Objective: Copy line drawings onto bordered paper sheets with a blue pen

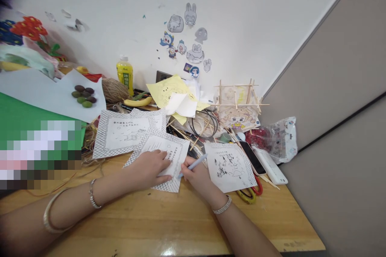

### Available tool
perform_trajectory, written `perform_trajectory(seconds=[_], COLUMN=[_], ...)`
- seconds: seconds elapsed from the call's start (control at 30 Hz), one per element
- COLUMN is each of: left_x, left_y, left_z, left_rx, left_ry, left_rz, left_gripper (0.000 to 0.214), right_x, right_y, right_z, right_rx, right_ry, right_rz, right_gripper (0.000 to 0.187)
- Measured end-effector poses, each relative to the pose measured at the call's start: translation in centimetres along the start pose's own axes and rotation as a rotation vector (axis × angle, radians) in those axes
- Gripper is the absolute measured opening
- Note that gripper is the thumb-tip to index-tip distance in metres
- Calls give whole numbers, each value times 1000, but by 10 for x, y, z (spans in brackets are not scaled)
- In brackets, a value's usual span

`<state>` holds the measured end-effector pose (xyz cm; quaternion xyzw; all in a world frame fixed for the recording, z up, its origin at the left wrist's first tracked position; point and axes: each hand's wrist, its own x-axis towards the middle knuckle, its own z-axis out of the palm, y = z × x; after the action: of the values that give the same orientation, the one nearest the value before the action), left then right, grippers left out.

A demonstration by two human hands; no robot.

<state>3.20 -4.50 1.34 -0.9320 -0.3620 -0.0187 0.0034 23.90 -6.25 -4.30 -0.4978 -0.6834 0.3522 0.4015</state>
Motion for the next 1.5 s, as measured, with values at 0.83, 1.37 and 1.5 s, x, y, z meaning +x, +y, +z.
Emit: perform_trajectory(seconds=[0.83, 1.37, 1.5], left_x=[-1, 0, -1], left_y=[0, 1, 2], left_z=[0, 1, -1], left_rx=[-21, -5, -5], left_ry=[25, 23, 10], left_rz=[-2, -6, -15], left_gripper=[36, 37, 37], right_x=[0, 2, 2], right_y=[-2, -1, -2], right_z=[0, 0, 0], right_rx=[176, -2, 68], right_ry=[36, 31, 11], right_rz=[78, 9, 23], right_gripper=[28, 32, 33])
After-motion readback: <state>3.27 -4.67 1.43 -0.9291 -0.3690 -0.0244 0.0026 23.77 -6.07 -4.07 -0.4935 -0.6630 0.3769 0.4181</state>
